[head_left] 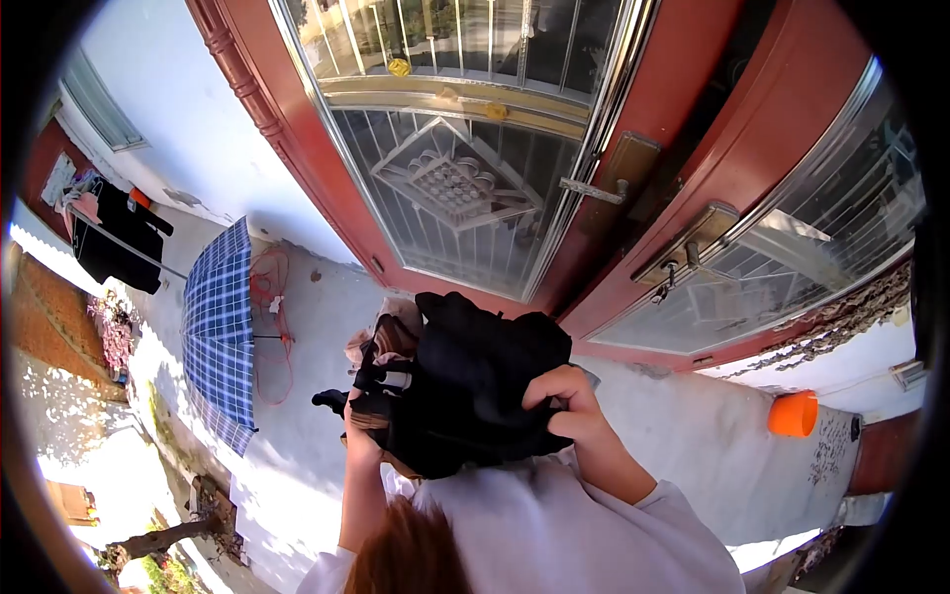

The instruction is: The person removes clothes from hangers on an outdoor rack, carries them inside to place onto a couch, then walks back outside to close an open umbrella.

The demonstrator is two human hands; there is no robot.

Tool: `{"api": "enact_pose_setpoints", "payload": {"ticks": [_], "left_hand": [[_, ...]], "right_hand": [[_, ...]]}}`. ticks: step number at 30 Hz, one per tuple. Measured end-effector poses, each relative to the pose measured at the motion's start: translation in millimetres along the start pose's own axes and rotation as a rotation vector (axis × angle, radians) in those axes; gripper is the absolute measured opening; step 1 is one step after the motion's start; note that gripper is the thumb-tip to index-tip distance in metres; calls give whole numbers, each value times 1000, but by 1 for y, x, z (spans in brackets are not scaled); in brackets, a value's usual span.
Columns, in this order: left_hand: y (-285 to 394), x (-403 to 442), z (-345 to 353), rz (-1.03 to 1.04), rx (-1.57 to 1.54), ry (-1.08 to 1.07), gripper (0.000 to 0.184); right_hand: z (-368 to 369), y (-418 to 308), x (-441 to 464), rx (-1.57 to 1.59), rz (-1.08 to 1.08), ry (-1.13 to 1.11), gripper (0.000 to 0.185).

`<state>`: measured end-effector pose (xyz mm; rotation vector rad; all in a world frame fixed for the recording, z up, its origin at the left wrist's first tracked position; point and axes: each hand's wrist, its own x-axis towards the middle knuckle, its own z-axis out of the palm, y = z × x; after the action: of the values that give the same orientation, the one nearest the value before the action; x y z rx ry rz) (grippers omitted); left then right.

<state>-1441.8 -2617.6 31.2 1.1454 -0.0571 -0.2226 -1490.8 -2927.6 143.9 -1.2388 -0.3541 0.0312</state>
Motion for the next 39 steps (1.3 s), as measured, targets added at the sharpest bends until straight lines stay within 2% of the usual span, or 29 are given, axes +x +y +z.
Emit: {"api": "enact_pose_setpoints", "payload": {"ticks": [4,7,10,16,17,20,21,26,28,31,35,38,39], "left_hand": [[6,4,-9,-15,-2,5,48],[11,4,-11,-35,-5,11,45],[16,3,-12,-71,3,14,43],[25,14,-3,-143,8,-2,38],[29,15,-1,-139,-35,-72,39],[41,12,12,-119,77,-93,39],[39,10,10,-236,2,-3,43],[46,9,19,-112,78,-201,51],[35,12,8,-106,41,-230,54],[28,12,1,-175,-2,-162,56],[33,8,1,-111,39,-192,56],[27,4,-3,-140,-62,-179,57],[27,10,-5,-118,-36,-269,58]], "right_hand": [[20,2,0,89,-67,91,25],[37,2,-2,59,-68,173,23],[44,5,-9,-36,-11,165,22],[56,2,-7,29,-27,376,20],[57,-3,-9,47,-29,379,19],[62,-4,-13,93,-64,453,18],[62,-2,-15,91,-56,464,17],[61,-1,-19,37,23,503,17],[64,-1,-19,-30,20,508,17],[75,-5,-19,-121,39,544,16],[81,-8,-26,-185,105,524,17],[86,-14,-25,-252,97,534,18],[83,-12,-27,-310,85,511,18]]}}
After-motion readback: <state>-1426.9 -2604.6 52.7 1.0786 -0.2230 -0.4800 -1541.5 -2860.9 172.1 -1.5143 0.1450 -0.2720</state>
